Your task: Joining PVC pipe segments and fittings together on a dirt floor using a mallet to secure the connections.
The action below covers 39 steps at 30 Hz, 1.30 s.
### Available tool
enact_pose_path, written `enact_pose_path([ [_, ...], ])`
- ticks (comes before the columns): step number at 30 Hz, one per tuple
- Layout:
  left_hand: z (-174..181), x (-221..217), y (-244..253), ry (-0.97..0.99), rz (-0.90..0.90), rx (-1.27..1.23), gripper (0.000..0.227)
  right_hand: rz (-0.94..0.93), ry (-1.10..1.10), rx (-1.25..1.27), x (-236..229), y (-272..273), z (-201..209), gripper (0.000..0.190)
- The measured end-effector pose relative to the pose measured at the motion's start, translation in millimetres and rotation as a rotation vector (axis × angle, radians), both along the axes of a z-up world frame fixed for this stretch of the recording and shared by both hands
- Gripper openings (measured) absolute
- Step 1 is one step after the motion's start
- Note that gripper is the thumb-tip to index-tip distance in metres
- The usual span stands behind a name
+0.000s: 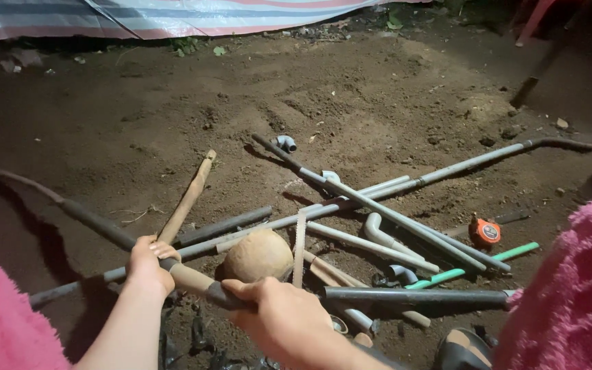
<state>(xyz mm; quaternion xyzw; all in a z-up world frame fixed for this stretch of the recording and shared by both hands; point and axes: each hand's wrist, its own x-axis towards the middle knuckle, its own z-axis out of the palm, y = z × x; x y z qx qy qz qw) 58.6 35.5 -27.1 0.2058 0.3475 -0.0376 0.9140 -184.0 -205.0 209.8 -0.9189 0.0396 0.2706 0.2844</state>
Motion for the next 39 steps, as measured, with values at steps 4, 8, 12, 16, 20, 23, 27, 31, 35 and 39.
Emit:
enact_pose_path([
  [4, 24, -7, -16, 0.093, 0.096, 0.128, 0.041, 0.057, -0.203, -0.213, -2, 6, -21, 0.052],
  [8, 54, -23, -31, 0.174, 0.152, 0.215, 0.046, 0.095, -0.198, -0.286, -4, 7, -22, 0.053],
  [12, 58, -27, -33, 0.136, 0.123, 0.217, 0.041, 0.179, -0.263, -0.301, -2, 3, -29, 0.063],
  [16, 59, -29, -35, 0.230, 0.131, 0.307, 0.035, 0.215, -0.277, -0.304, -4, 4, -31, 0.078],
  [20, 45, -28, -32, 0.170, 0.178, 0.252, 0.031, 0.135, -0.274, -0.276, -5, 3, -35, 0.058],
  [23, 28, -21, -29, 0.148, 0.273, 0.195, 0.035, 0.167, -0.356, -0.300, 1, 0, -41, 0.053],
  [27, 31, -16, -27, 0.138, 0.344, 0.275, 0.042, 0.129, -0.527, -0.293, 15, -4, -52, 0.024],
  [31, 37, -16, -36, 0.215, 0.252, 0.326, 0.016, 0.128, -0.499, -0.301, 28, -7, -52, 0.030],
  [35, -55, 11, -53, 0.136, 0.091, 0.192, 0.022, 0.189, -0.462, -0.295, 40, -10, -89, 0.022],
  [39, 31, -58, -77, 0.319, 0.309, 0.301, 0.016, 0.186, -0.225, -0.263, 36, -15, -96, 0.025],
])
